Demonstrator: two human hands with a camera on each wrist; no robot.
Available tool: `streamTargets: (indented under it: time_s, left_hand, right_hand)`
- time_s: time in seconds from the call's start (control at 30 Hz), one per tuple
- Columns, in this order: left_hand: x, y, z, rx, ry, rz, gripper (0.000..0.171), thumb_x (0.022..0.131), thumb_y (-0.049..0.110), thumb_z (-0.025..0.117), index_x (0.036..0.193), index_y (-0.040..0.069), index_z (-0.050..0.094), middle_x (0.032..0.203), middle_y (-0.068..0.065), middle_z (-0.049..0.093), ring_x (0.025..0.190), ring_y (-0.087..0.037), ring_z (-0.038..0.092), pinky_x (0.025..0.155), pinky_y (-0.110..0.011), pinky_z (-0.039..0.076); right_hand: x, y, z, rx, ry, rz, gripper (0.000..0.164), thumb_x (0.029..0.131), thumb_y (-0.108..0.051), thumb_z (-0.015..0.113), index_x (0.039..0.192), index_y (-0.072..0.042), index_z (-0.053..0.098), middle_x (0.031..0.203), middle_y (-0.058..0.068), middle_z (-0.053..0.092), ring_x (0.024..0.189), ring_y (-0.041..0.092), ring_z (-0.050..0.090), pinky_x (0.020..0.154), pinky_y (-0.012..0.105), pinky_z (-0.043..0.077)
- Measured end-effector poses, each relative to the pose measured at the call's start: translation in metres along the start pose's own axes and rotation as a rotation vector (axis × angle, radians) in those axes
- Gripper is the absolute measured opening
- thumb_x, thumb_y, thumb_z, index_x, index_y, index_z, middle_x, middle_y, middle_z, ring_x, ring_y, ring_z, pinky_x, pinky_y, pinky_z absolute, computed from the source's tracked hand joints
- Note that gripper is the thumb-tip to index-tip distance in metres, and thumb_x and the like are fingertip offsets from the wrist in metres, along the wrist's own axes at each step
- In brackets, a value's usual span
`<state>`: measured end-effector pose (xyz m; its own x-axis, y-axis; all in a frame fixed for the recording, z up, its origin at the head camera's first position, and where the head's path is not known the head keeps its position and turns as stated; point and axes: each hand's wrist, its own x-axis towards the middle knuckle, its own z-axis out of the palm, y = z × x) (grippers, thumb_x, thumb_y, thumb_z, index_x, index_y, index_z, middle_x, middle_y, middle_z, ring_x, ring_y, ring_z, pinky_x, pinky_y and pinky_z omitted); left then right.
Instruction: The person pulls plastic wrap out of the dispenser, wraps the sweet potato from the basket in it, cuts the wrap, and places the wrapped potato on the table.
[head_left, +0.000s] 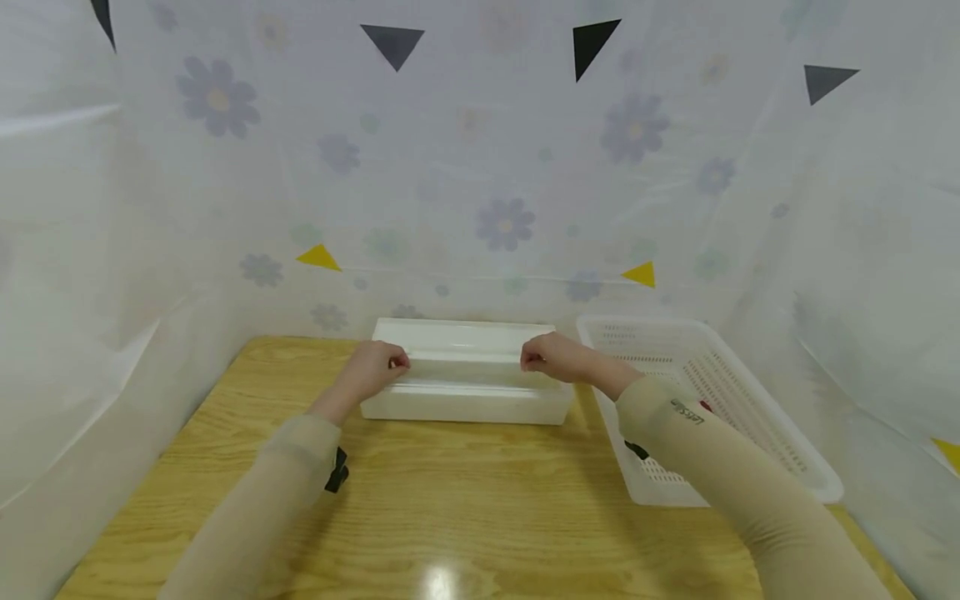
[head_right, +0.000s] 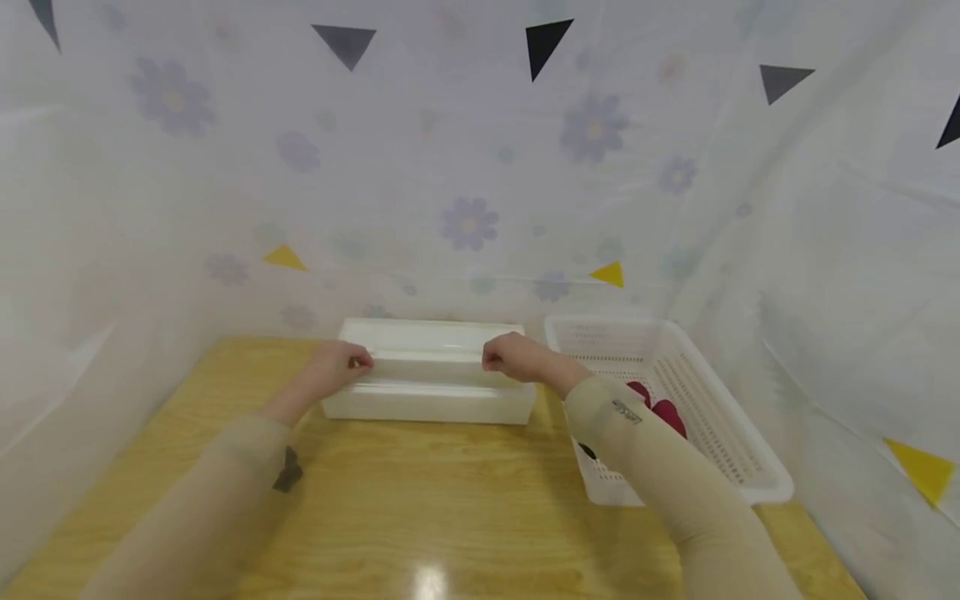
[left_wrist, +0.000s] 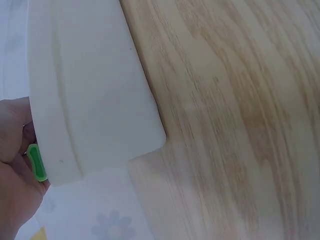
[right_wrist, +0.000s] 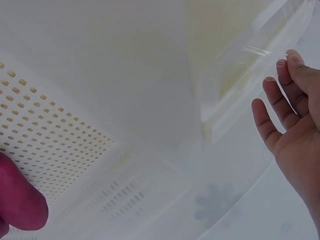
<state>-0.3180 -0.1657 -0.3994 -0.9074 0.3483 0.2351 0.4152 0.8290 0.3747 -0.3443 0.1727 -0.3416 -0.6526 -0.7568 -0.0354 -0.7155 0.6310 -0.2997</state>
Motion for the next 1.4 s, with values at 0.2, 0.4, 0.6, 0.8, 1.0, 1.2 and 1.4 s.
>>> streamTargets:
  time_s: [0.2,0.4,0.6,0.8,1.0,1.2,1.4]
  left_hand:
    - [0.008,0.022,0.006,-0.126,-0.046,-0.041,0.019,0.089,0.026,0.067,0.099,0.010,0.071,0.089,-0.001,0.067,0.073,-0.014,0.056,0.066,-0.032,0.047]
    - [0.019,0.040,0.024,-0.138,-0.031,-0.038,0.031,0.082,0.034,0.073,0.102,0.010,0.071,0.094,0.001,0.068,0.079,-0.015,0.058,0.073,-0.035,0.049]
    - [0.019,0.037,0.027,0.006,0.035,-0.036,0.012,0.084,0.024,0.072,0.090,0.015,0.074,0.084,0.003,0.070,0.083,-0.020,0.063,0.094,-0.049,0.041]
    - [0.010,0.019,0.017,0.079,0.053,-0.069,0.007,0.085,0.020,0.071,0.088,0.014,0.075,0.083,0.001,0.070,0.084,-0.023,0.063,0.097,-0.054,0.038]
    - [0.004,0.007,0.007,0.103,0.051,-0.044,0.007,0.085,0.015,0.070,0.087,0.011,0.075,0.083,-0.001,0.071,0.081,-0.022,0.064,0.094,-0.053,0.038]
    - [0.003,0.004,0.006,0.096,0.009,-0.028,0.009,0.088,0.017,0.067,0.088,0.012,0.074,0.084,0.001,0.071,0.083,-0.021,0.064,0.094,-0.054,0.037]
    - [0.004,0.002,0.006,0.065,0.011,-0.004,0.009,0.089,0.015,0.066,0.091,0.010,0.073,0.085,0.000,0.070,0.084,-0.022,0.062,0.092,-0.053,0.037]
  right_hand:
    - [0.001,0.002,0.000,0.014,-0.011,0.018,0.012,0.095,-0.009,0.055,0.097,-0.003,0.065,0.094,0.013,0.066,0.078,0.015,0.058,0.071,0.029,0.048]
    - [0.003,0.003,-0.002,-0.002,0.006,0.012,0.009,0.095,-0.010,0.056,0.093,-0.008,0.065,0.088,0.007,0.065,0.073,0.010,0.054,0.069,0.028,0.046]
    - [0.006,0.005,-0.002,-0.003,0.008,-0.005,0.008,0.094,-0.010,0.057,0.090,-0.011,0.064,0.084,-0.001,0.062,0.072,0.009,0.053,0.068,0.028,0.046]
    - [0.004,0.002,-0.003,0.002,-0.014,0.002,0.008,0.095,-0.011,0.057,0.092,-0.011,0.064,0.087,0.001,0.064,0.075,0.009,0.054,0.071,0.028,0.047]
    - [-0.005,0.004,-0.002,0.015,-0.020,0.008,0.009,0.096,-0.012,0.055,0.095,-0.010,0.064,0.095,0.010,0.065,0.081,0.011,0.057,0.074,0.031,0.048]
    - [-0.010,0.008,0.005,0.004,0.011,0.008,0.008,0.095,-0.010,0.056,0.093,-0.009,0.064,0.092,0.008,0.065,0.079,0.011,0.057,0.073,0.030,0.048]
    - [-0.011,0.007,0.008,0.019,0.059,0.016,0.005,0.093,-0.006,0.058,0.091,-0.007,0.063,0.088,0.008,0.066,0.077,0.011,0.059,0.070,0.029,0.049]
